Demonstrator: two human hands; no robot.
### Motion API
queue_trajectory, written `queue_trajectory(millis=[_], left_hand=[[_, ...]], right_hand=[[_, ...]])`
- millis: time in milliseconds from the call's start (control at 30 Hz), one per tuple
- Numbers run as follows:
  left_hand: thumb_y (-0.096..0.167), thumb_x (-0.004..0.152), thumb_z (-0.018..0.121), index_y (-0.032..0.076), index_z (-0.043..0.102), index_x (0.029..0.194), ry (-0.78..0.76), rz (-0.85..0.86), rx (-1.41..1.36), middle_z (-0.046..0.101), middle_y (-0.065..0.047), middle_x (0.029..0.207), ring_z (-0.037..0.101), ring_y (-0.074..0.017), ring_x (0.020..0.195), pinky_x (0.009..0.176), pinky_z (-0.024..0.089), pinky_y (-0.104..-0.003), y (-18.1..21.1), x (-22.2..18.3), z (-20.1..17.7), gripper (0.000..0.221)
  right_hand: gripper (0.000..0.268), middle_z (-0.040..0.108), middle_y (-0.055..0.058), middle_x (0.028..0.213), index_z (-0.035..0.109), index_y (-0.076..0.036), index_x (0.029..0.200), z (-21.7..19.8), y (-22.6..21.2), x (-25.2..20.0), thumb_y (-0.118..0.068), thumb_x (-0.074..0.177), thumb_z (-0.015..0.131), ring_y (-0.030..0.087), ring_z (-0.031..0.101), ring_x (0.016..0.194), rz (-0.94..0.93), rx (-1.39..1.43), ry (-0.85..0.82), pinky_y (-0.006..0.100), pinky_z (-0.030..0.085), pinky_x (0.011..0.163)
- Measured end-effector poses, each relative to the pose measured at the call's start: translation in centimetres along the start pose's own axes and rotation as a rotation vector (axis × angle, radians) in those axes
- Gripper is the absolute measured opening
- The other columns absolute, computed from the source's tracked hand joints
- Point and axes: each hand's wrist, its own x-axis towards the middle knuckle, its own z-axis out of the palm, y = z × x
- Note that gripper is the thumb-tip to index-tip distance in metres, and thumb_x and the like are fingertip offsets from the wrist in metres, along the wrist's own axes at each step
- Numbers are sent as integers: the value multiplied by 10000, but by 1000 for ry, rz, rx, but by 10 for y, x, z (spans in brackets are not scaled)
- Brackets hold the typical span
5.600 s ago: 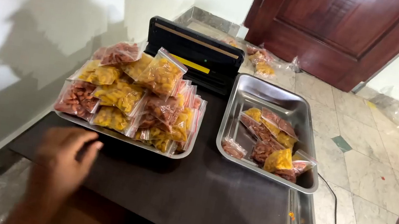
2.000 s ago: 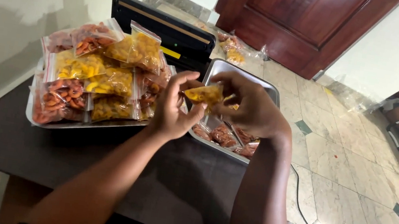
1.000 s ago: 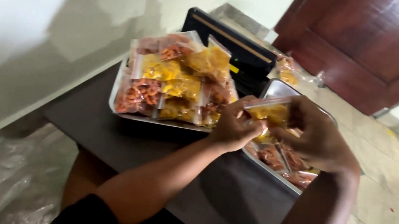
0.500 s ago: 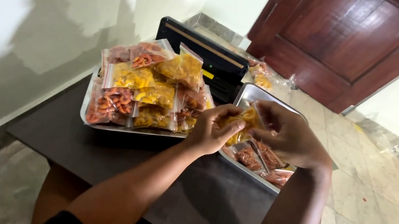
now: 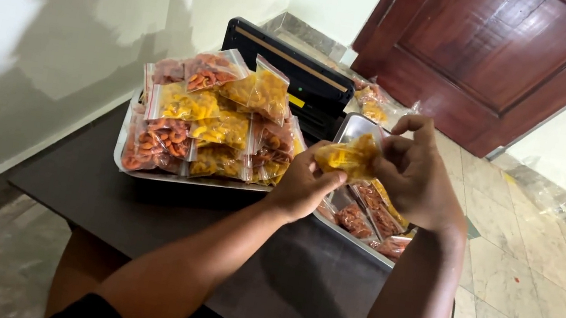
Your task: Organizing small plastic bags of snacks into a metal tray at a packaging station.
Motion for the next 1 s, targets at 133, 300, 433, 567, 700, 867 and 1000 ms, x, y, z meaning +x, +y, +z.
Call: queue_trajectory(millis=[133,300,433,567,700,867,1000], left_hand=[[113,848,679,17,569,1155,48,-13,-45,579,-49,837,591,-119,804,696,492,-274,16,2,6,340],[-54,767,566,0,464,1241,116,25,-82,562,-167,976,616,-216,875,763,556,-301,-5,4,1,488],[-37,816,589,-13,431,1300,73,86,-57,538,-176,1019,598,-245,907,785,551,-349,3,-1,9,510],[176,950,732,16,330,1432,-17,145,58,572,-184,1085,624,-274,1000,864,553,-387,12,-7,15,648],[302,937,744,-2,244,1531,-118,-68,86,606,-202,1044,620,-196,806,653,514,-275,21,-17,26,834],[449,952,641,165,660,1008,-586,13,773,658,-57,758,696,-293,748,684,540,-409,-25,-33,29,290],[451,957,623,194,732,1052,-788,33,906,712,10,776,714,-188,834,810,550,-336,-36,-41,35,295]], right_hand=[[303,595,51,740,462,-110,1156,3,-6,2,3,910,597,157,631,649,7,-153,-23,268,474,579],[233,726,100,705,743,-85,873,11,-26,3,16,851,534,201,676,720,71,-240,-95,359,539,715],[201,702,152,683,733,-17,928,-3,-13,-2,27,850,553,240,667,643,106,-209,-67,351,512,637],[148,694,164,737,703,20,972,-16,-12,-3,-33,834,709,292,694,718,89,-245,-25,441,539,695],[216,679,79,701,732,-97,1000,-31,10,-11,-36,829,615,204,682,697,125,-339,156,358,524,719],[226,691,5,763,722,-195,1015,-34,14,-8,-58,918,570,135,658,746,58,-336,360,280,509,752],[167,671,114,864,670,-85,1071,0,-17,-3,-33,978,541,203,649,789,-64,-230,512,346,544,721]])
